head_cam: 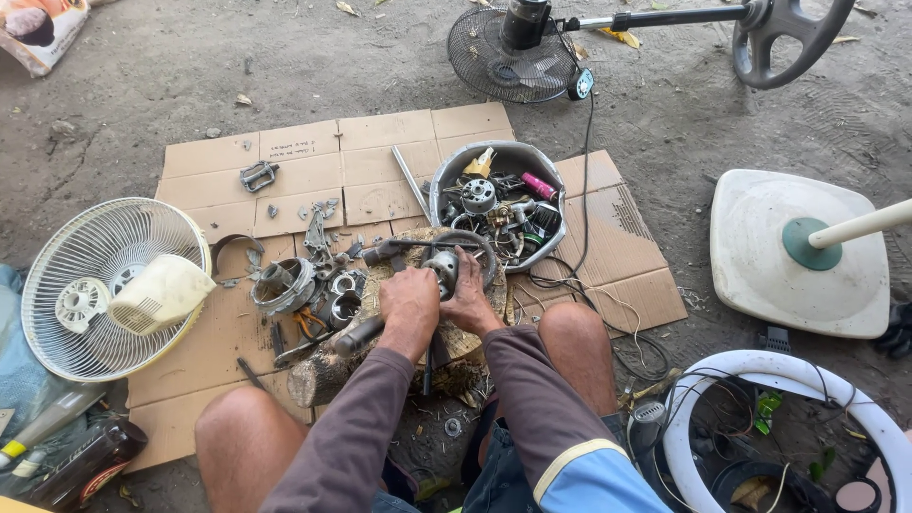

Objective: The person sits on the ground and uses a hammer and a metal rod to strike and disassemble a cylindrical mechanical component. They repeatedly hit the part to loosen it, then pull out internal pieces and place them into a nearby bucket.

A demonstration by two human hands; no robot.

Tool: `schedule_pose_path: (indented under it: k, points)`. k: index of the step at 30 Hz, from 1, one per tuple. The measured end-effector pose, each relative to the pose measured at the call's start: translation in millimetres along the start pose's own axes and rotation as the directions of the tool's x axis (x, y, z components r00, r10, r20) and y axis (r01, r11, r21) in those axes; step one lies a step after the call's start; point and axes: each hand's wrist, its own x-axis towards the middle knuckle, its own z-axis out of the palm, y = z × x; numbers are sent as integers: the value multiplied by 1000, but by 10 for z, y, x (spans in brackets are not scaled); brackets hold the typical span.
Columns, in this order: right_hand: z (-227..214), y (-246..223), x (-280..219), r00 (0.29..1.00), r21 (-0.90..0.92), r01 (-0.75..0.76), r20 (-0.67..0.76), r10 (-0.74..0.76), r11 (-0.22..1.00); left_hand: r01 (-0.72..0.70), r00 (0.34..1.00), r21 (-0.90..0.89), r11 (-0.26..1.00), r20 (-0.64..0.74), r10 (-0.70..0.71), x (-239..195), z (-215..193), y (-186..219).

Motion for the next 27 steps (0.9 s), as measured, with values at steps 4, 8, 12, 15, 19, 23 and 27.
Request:
schedule_pose_path:
  k: [4,8,12,15,19,23,27]
  points:
    - [-28,-42,-29,1000,-19,-1,-9,1,1000,22,999,9,1000,24,-22,-107,-193,69]
    - [-30,-35,-26,1000,-15,-3,-6,2,1000,56,998,17,998,-6,-56,-278,-310,141]
    - [35,108,39,999,-8,33,-26,-33,999,47,986,18,999,-161,-43,-190,-128,77]
    - [32,106,40,999,-12,23,-23,-23,1000,8,997,35,999,-76,-6,-37,-43,-9]
    - [31,85,28,999,-14,41,-32,-41,999,21,999,69,997,-28,-19,-55,-154,4]
    - [44,133,56,999,-18,30,-36,-31,999,18,1000,57,998,16,-19,-117,-254,19]
    - [63,158,65,998,-22,36,-43,-37,999,41,998,17,999,39,-42,-134,-295,-40]
